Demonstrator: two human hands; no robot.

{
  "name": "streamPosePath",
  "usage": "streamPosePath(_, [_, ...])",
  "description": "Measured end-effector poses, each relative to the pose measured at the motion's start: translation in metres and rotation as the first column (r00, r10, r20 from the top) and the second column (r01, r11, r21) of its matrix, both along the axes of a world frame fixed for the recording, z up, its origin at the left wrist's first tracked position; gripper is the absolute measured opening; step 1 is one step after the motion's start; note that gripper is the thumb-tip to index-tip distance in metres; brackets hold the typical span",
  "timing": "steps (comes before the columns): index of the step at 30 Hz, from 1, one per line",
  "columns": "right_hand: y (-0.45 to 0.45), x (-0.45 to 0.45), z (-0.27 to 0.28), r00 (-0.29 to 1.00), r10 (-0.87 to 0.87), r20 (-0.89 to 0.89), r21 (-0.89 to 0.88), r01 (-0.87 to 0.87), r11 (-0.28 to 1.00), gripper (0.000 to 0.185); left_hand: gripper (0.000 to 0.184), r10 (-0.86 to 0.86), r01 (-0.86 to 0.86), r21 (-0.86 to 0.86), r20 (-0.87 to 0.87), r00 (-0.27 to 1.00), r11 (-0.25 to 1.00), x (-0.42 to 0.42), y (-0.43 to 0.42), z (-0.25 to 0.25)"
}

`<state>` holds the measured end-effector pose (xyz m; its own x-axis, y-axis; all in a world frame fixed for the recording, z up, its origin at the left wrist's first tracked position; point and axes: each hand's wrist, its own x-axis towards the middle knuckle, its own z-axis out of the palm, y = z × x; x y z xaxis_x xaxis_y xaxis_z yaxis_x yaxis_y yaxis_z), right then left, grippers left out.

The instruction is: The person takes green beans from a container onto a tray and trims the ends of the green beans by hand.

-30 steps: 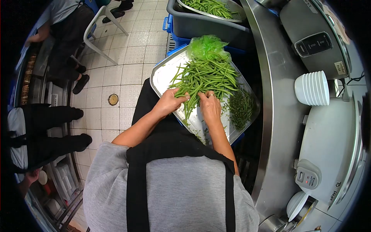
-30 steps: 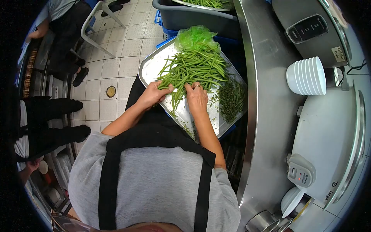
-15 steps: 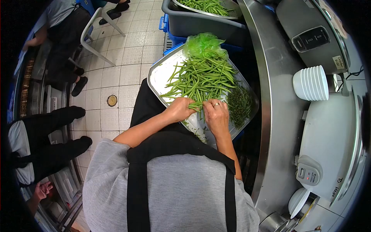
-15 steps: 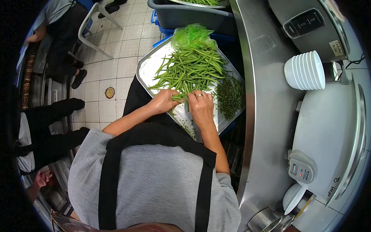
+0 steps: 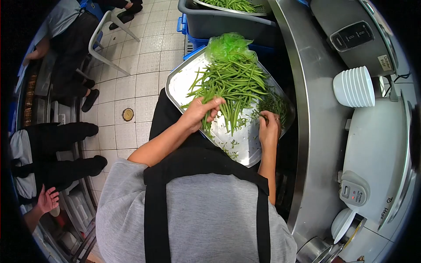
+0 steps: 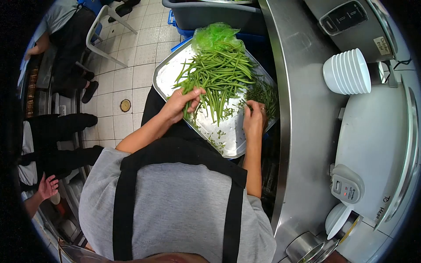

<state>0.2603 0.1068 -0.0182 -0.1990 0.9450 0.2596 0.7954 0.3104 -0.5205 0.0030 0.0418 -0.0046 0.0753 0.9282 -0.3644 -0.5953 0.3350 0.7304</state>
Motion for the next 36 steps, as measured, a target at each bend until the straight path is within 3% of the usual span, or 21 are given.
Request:
streamPosePath(1, [-0.005, -0.004, 0.001, 0.998, -0.025, -0.055, 0.003, 0.025, 1.000, 0.010, 0.024, 0.032, -0.032, 0.000, 0.002, 0.999, 0.999, 0.000, 0.001, 0.002])
streamPosePath(6, [-0.035, -0.043, 0.026, 0.935, 0.192, -0.299, 0.017, -0.196, 0.980, 0.010, 0.024, 0.128, -0.129, -0.028, -0.052, 0.990, 0.991, 0.005, -0.001, 0.006])
streamPosePath(8, [-0.049, -0.064, 0.039, 0.913, 0.192, -0.361, -0.094, -0.241, 0.966, 0.012, 0.024, 0.125, -0.126, -0.010, -0.060, 0.990, 0.992, 0.008, -0.001, 0.006])
streamPosePath(11, [-0.055, -0.078, 0.041, 0.941, 0.198, -0.273, -0.092, -0.230, 0.969, 0.014, 0.024, 0.136, -0.133, 0.031, -0.099, 0.986, 0.991, 0.011, -0.002, 0.003])
streamPosePath(14, [-0.050, -0.076, 0.029, 0.961, 0.264, -0.087, 0.117, -0.254, 0.960, 0.013, 0.024, 0.139, -0.136, 0.027, -0.130, 0.982, 0.990, 0.011, -0.003, 0.003])
streamPosePath(20, [-0.050, -0.075, 0.027, 0.956, 0.239, -0.168, 0.001, -0.242, 0.970, 0.013, 0.023, 0.143, -0.142, 0.017, -0.161, 0.977, 0.990, 0.012, -0.004, -0.004])
streamPosePath(26, [-0.048, -0.078, 0.025, 0.962, 0.263, -0.073, 0.077, -0.258, 0.963, 0.013, 0.021, 0.147, -0.148, 0.011, -0.177, 0.973, 0.989, 0.015, -0.004, -0.004])
streamPosePath(36, [-0.046, -0.080, 0.020, 0.960, 0.243, -0.142, 0.046, -0.239, 0.970, 0.012, 0.018, 0.123, -0.125, 0.000, -0.175, 0.977, 0.992, 0.018, -0.006, -0.003])
